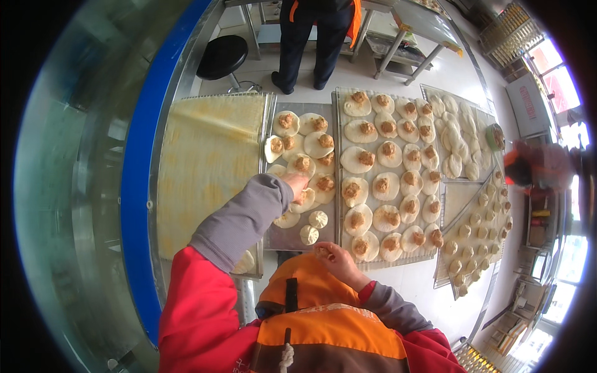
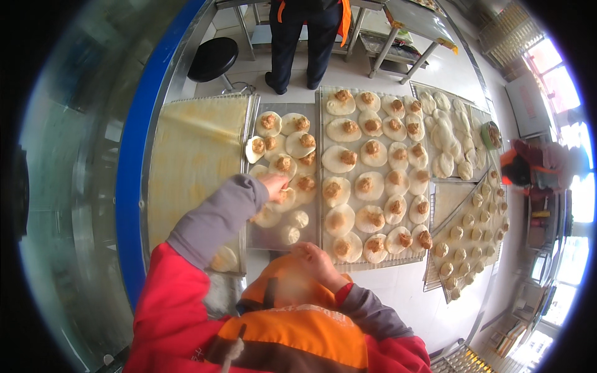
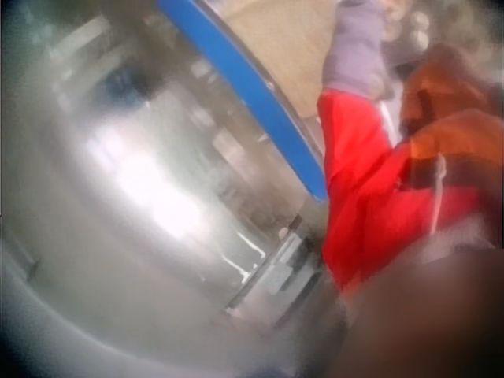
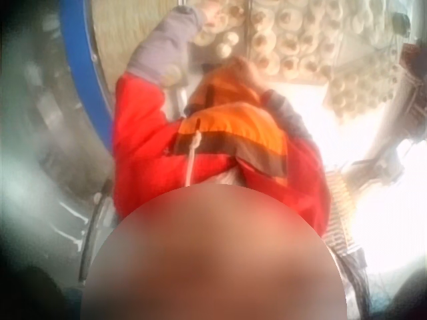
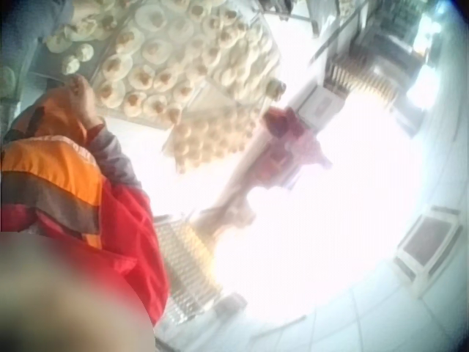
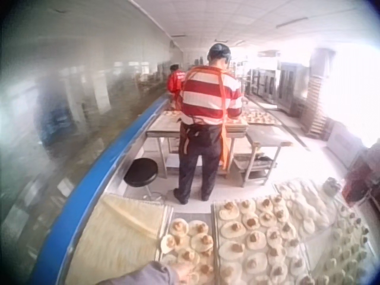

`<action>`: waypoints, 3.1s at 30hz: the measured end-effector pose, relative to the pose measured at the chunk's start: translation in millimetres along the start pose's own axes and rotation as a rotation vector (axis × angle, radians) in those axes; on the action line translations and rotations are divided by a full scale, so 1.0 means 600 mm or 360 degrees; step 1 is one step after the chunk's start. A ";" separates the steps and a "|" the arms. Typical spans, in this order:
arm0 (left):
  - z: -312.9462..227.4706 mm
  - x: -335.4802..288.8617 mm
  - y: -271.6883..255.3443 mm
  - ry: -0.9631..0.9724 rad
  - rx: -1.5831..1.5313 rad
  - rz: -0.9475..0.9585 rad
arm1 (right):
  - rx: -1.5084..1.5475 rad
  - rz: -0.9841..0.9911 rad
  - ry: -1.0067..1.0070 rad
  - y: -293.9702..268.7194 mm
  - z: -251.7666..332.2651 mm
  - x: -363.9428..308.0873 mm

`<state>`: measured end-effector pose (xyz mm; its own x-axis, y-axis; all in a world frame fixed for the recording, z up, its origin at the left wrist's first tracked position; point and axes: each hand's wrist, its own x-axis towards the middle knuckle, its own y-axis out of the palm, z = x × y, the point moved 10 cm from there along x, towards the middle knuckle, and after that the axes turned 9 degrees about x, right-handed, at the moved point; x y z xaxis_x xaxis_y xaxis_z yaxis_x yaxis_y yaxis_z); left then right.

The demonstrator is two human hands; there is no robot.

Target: The person assembles buns by placing filling onto dough circles and pleating them closed. The person places the finished buns onto a tray. The person repeats this process for multiple buns.

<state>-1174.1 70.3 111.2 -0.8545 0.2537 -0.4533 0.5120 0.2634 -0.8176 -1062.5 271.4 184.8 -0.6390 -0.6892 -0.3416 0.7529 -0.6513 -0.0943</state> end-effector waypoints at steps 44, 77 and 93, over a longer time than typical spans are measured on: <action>0.020 -0.337 -0.040 -0.0267 -0.0125 -0.0854 | 0.0233 0.0028 0.0015 0.114 -0.009 0.004; 0.042 -0.232 0.085 -0.0485 -0.1024 -0.0835 | 0.0358 -0.0152 0.0022 0.094 -0.022 0.101; -0.022 -0.311 0.051 -0.0410 -0.1092 -0.0923 | 0.0180 -0.0299 0.0152 0.108 -0.076 0.181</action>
<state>-997.8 43.3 175.6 -0.9438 -0.2821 -0.1720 -0.1308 0.7971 -0.5896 -1075.9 168.5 99.2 -0.7446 -0.5227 -0.4153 0.5961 -0.8005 -0.0613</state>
